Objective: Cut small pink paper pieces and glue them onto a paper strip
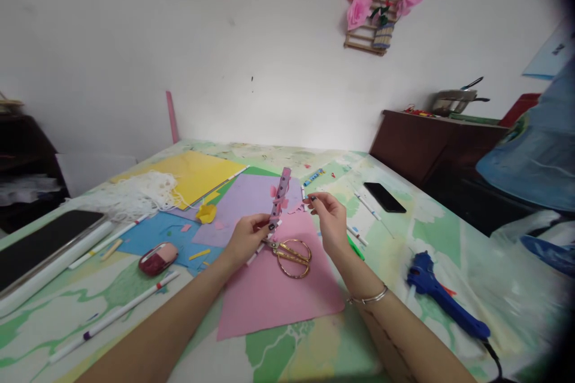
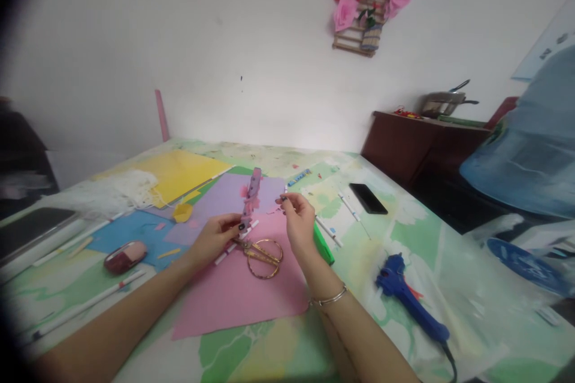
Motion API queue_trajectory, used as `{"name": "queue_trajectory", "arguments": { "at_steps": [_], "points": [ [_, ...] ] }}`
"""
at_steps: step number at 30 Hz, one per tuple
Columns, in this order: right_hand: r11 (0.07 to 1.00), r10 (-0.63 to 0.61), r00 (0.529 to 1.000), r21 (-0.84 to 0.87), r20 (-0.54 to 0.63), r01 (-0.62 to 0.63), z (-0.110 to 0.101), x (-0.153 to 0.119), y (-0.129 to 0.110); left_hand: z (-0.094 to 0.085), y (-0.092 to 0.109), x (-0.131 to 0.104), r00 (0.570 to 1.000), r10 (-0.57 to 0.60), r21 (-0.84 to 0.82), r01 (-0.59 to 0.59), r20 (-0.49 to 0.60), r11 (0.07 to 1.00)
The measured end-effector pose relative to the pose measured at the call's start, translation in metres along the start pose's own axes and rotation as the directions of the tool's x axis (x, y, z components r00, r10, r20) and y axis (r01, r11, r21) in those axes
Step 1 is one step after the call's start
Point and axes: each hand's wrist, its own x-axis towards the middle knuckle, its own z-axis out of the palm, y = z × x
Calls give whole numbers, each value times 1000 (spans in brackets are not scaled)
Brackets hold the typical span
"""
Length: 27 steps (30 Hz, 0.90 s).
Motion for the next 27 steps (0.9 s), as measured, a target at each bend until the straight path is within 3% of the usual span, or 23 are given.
{"name": "queue_trajectory", "arguments": {
  "at_steps": [4,9,12,18,23,25,27],
  "points": [
    [998,36,999,-53,33,-34,-1,4,11,-8,-1,3,993,5,70,3,-115,998],
    [991,67,993,-126,101,-54,-2,7,22,-13,6,11,990,66,172,-44,-125,984],
    [985,75,992,-162,102,-58,-5,9,23,-11,16,27,991,105,309,-75,-82,948],
    [970,64,995,-241,81,-43,-11,14,17,2,27,89,996,94,421,-82,-7,903],
    [944,23,997,-330,80,5,-6,6,9,22,10,154,1000,24,478,-30,18,878],
    [926,0,992,-374,129,48,0,-4,7,32,1,180,1000,-2,509,-11,25,861],
    [846,-67,977,-507,203,164,5,-15,7,40,-7,205,999,-21,542,0,31,840]
  ]
}}
